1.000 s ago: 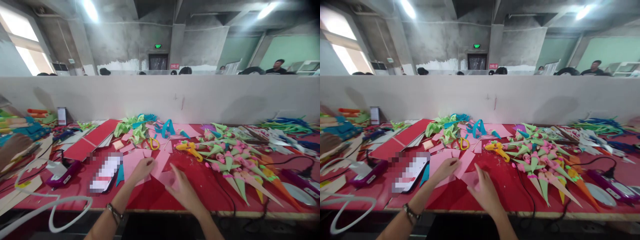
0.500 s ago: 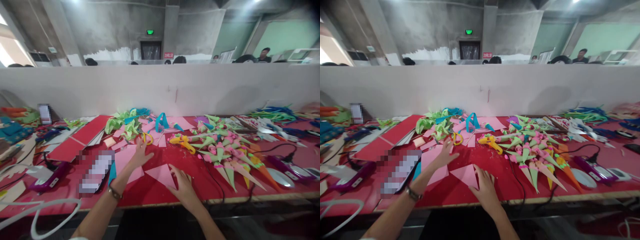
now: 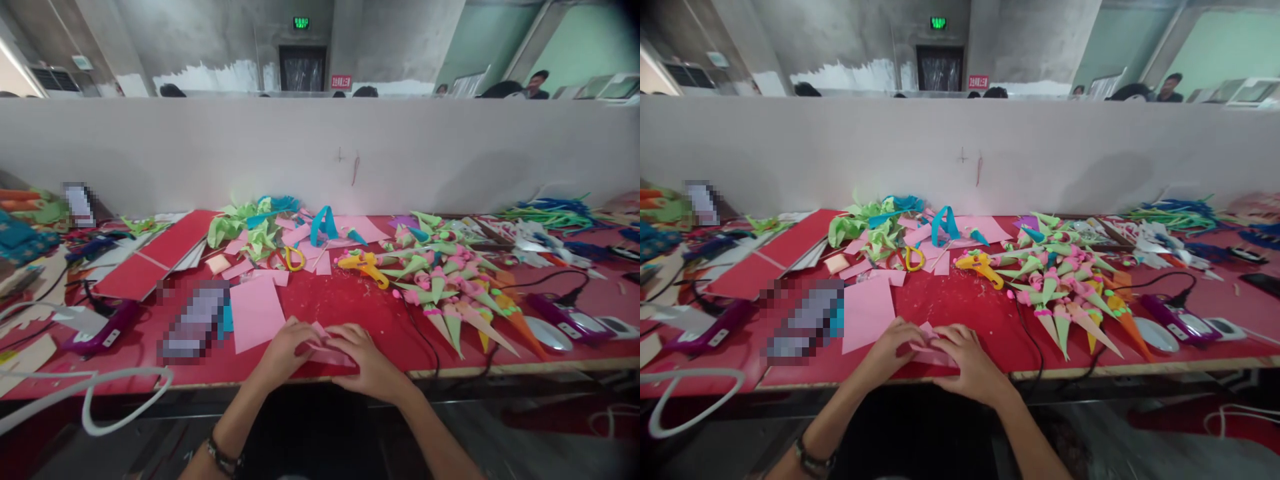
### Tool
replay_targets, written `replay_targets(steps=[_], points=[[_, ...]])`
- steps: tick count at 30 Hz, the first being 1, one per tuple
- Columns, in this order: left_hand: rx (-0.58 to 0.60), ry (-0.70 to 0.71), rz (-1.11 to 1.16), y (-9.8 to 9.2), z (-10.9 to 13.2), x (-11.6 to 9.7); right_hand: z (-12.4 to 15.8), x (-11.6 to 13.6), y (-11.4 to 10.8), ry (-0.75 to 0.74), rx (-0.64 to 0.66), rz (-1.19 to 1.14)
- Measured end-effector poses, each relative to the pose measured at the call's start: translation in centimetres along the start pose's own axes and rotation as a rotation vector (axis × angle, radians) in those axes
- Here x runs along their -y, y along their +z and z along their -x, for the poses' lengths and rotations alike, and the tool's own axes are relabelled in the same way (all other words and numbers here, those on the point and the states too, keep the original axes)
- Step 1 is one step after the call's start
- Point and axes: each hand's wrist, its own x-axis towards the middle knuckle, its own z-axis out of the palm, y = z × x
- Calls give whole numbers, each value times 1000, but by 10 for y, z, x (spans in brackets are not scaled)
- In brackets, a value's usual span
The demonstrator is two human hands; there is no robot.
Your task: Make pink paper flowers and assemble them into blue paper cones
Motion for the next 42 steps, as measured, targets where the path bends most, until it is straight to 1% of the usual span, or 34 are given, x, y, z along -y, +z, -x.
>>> replay_targets(steps=[2, 3, 4, 5, 7, 9, 10, 11, 12, 13, 14, 15, 16, 17, 18, 19, 20, 22, 23, 24, 26, 27, 28, 29, 31, 33, 35, 37, 39, 42], points=[[18, 10, 103, -6, 3, -2, 3, -1, -5, -58, 31, 68], [31, 21, 153, -8, 4, -4, 4, -1, -6, -82, 15, 107], [25, 32, 184, -10, 5, -5, 5, -1, -5, -107, -28, 143], [28, 45, 201, -12, 6, -7, 6, -1, -3, -133, -97, 176], [33, 74, 180, -18, 8, -6, 6, -1, 3, -191, -266, 233], [-8, 56, 38, -28, 11, 2, 7, -2, 8, -248, -405, 290], [-63, 13, -80, -34, 14, 10, 7, -3, 10, -269, -448, 323], [-162, -60, -243, -41, 18, 21, 7, -5, 10, -284, -476, 357], [-287, -138, -428, -48, 24, 33, 8, -7, 11, -292, -496, 387], [-375, -240, -587, -55, 30, 48, 8, -9, 10, -291, -513, 411], [-427, -329, -714, -61, 37, 62, 9, -11, 9, -285, -527, 430], [-438, -390, -811, -67, 44, 75, 10, -12, 8, -273, -541, 445], [-426, -437, -876, -71, 49, 86, 10, -13, 6, -257, -555, 456], [-386, -459, -912, -74, 54, 94, 10, -13, 5, -243, -567, 466], [-356, -465, -933, -76, 57, 97, 10, -12, 4, -234, -571, 478], [-340, -450, -941, -76, 57, 96, 8, -11, 3, -235, -560, 490], [-341, -419, -941, -75, 56, 90, 6, -10, 2, -245, -539, 501], [-350, -299, -916, -69, 49, 66, 0, -7, 3, -288, -469, 531], [-315, -218, -893, -63, 44, 50, -4, -6, 4, -315, -423, 549], [-235, -99, -865, -57, 39, 34, -8, -4, 5, -341, -373, 569], [15, 173, -808, -43, 30, 8, -14, -2, 10, -387, -269, 592], [101, 262, -787, -35, 27, -1, -17, -1, 12, -396, -225, 589], [135, 305, -783, -29, 24, -6, -18, 0, 15, -393, -181, 576], [142, 319, -783, -22, 23, -8, -19, 0, 17, -378, -151, 557], [84, 293, -803, -14, 21, -4, -18, 1, 19, -323, -113, 500], [3, 271, -815, -9, 19, 4, -16, 0, 18, -277, -106, 430], [-28, 282, -797, -8, 17, 9, -14, -2, 15, -255, -98, 336], [14, 298, -744, -8, 14, 11, -10, -7, 11, -246, -95, 218], [112, 305, -681, -7, 12, 10, -6, -12, 8, -215, -95, 111], [243, 276, -601, -5, 9, 8, 1, -19, 2, -129, -80, 34]])
